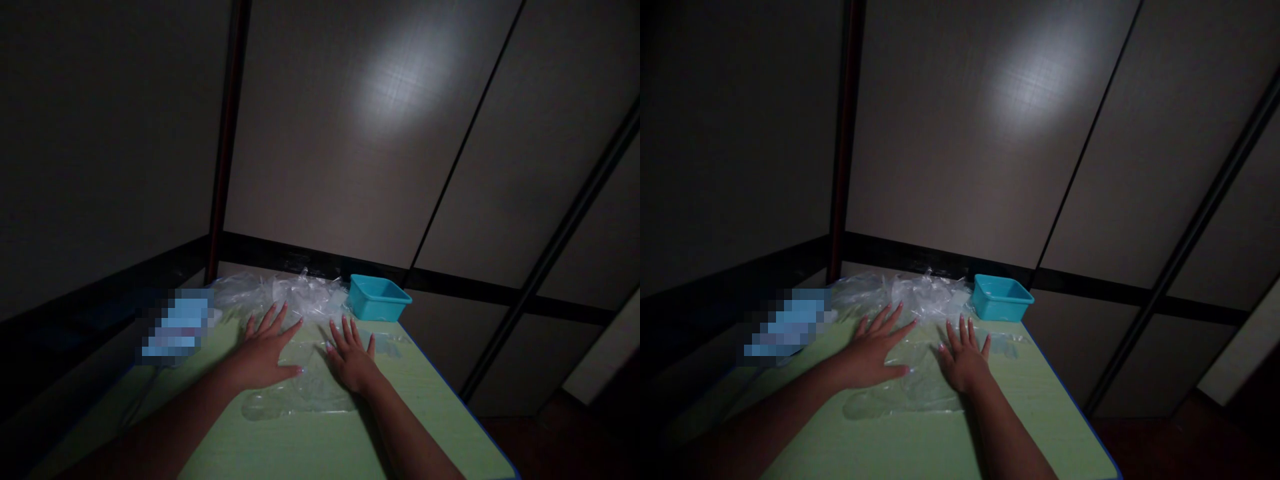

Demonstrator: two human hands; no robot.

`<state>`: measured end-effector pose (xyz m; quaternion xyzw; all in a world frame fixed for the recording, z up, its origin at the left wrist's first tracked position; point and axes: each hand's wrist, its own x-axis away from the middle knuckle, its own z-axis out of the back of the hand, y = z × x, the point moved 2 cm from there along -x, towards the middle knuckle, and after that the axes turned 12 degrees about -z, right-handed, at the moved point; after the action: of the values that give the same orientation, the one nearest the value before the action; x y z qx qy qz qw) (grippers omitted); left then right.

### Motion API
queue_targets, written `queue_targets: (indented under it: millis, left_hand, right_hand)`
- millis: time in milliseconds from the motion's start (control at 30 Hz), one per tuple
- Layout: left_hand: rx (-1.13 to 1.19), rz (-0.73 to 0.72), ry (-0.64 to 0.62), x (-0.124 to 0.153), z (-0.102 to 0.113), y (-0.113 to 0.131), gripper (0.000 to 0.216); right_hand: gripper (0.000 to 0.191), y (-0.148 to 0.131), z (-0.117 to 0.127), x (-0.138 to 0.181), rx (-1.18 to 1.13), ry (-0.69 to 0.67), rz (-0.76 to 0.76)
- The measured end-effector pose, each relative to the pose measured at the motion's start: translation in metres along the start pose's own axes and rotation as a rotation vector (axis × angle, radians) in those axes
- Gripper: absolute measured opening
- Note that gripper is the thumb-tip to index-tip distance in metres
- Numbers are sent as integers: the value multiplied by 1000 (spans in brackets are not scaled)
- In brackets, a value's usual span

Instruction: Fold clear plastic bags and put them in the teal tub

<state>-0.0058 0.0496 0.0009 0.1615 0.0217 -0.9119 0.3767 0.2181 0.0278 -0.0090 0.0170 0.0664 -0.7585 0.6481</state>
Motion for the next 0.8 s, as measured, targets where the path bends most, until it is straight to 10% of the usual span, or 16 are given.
queue_targets:
  millis: [300,567,800]
  left_hand:
    - [-171,197,198,-8,13,-4,57]
    - [7,-39,77,-2,0,6,81]
    - [101,-125,160,-4,3,11,60]
  right_hand:
    - [51,15,0,-12,-35,65,-76]
    - [49,19,-2,-15,-138,57,-73]
    - [46,24,-1,-19,-254,110,-73]
